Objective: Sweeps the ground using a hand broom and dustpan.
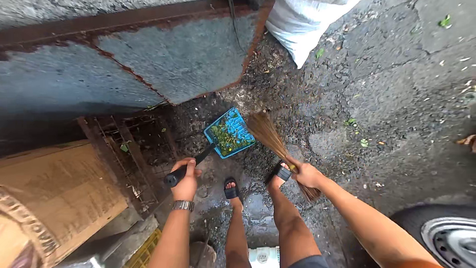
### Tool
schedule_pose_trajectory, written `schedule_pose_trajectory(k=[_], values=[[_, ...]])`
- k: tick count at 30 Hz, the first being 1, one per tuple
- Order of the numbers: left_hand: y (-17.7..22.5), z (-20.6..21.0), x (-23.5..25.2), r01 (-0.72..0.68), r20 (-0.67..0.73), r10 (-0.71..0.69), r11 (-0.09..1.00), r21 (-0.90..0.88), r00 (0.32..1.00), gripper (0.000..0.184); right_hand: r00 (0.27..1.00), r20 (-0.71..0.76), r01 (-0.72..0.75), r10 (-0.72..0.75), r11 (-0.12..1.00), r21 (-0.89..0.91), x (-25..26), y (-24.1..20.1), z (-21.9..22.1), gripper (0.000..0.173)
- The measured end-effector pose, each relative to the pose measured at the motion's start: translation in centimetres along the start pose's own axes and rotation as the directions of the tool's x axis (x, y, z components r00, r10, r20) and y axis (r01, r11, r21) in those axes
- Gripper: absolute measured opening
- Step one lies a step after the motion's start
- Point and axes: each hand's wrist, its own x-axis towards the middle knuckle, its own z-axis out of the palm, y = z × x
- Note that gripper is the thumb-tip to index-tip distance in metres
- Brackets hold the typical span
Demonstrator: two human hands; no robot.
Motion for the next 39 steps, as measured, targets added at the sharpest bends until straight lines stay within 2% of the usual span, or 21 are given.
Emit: schedule_pose_trajectory(k=[3,5,7,8,11,12,14,16,19,21,23,26,28,30,32,34,37,39], values=[[0.6,0.5,0.6,0.035,-0.001,-0.035,0.999,0.04,0.999,0.018,0.993,-0.111,-0.012,0.034,0.981,0.194,-5.4,2.4,-1.9,0.089],[1.0,0.9,0.6,0.04,0.007,-0.04,0.997,0.066,0.999,0.019,0.957,-0.252,-0.039,0.146,0.921,0.387,-5.2,3.3,-3.3,0.088],[1.4,1.5,0.4,0.031,0.025,-0.033,0.996,0.083,0.999,0.019,0.922,-0.295,-0.073,0.252,0.86,0.505,-2.1,2.2,-3.0,0.088],[1.5,1.8,0.1,0.02,0.032,-0.023,0.996,0.086,0.999,0.018,0.931,-0.264,-0.087,0.253,0.855,0.512,-0.3,0.7,-1.6,0.088],[1.6,2.2,-0.9,-0.005,0.078,-0.002,0.996,0.092,0.997,0.017,0.994,-0.04,-0.084,0.102,0.941,0.328,2.9,-5.6,6.6,0.087],[1.5,2.0,-1.0,-0.003,0.081,-0.005,0.995,0.099,0.997,0.017,0.998,0.024,-0.059,0.055,0.954,0.293,2.6,-7.5,9.1,0.089],[0.8,0.8,-1.0,0.007,0.082,-0.015,0.995,0.098,0.997,0.017,0.998,0.059,-0.008,-0.012,0.945,0.326,-0.2,-9.0,12.5,0.091],[-0.5,-1.4,-0.8,0.014,0.086,-0.019,0.998,0.063,0.996,0.019,1.0,0.002,0.02,-0.022,0.925,0.379,-4.6,-7.6,13.6,0.089],[-2.6,-5.4,-0.6,-0.01,0.102,0.013,1.0,-0.027,0.995,0.021,0.993,-0.114,0.037,0.024,0.865,0.501,-12.0,-3.8,11.9,0.087],[-4.1,-8.5,-1.4,-0.03,0.107,0.036,0.998,-0.053,0.994,0.021,0.977,-0.194,0.047,0.084,0.808,0.587,-14.8,-0.9,10.2,0.087],[-5.1,-11.2,-2.6,-0.03,0.088,0.036,0.997,-0.064,0.995,0.021,0.94,-0.28,0.042,0.195,0.748,0.663,-14.6,1.3,8.7,0.087],[-6.0,-13.1,-4.3,-0.034,0.06,0.039,0.997,-0.073,0.997,0.019,0.869,-0.322,-0.006,0.376,0.657,0.753,-8.5,0.9,8.3,0.086],[-6.5,-12.7,-5.2,-0.016,0.049,0.019,0.999,-0.052,0.999,0.019,0.898,-0.253,-0.082,0.361,0.701,0.709,-3.4,-3.2,11.9,0.076],[-6.8,-10.8,-5.2,-0.004,0.04,0.005,1.0,-0.026,0.999,0.018,0.961,-0.113,-0.155,0.254,0.826,0.541,0.3,-8.9,17.7,0.075],[-7.2,-9.2,-5.2,-0.024,0.07,0.024,1.0,0.005,0.997,0.018,0.987,0.018,-0.151,0.157,0.905,0.397,1.2,-12.9,22.8,0.088],[-7.4,-8.6,-5.0,-0.066,0.115,0.062,0.997,0.033,0.991,0.017,0.992,0.075,-0.12,0.099,0.921,0.37,-1.0,-13.9,25.6,0.092],[-7.6,-8.5,-4.0,-0.095,0.13,0.089,0.995,0.041,0.987,0.016,0.998,0.006,-0.061,0.065,0.897,0.437,-7.4,-11.3,23.4,0.088],[-7.8,-9.1,-3.1,-0.082,0.117,0.077,0.996,0.041,0.99,0.016,0.987,-0.108,-0.052,0.12,0.867,0.496,-10.3,-8.9,20.1,0.084]])
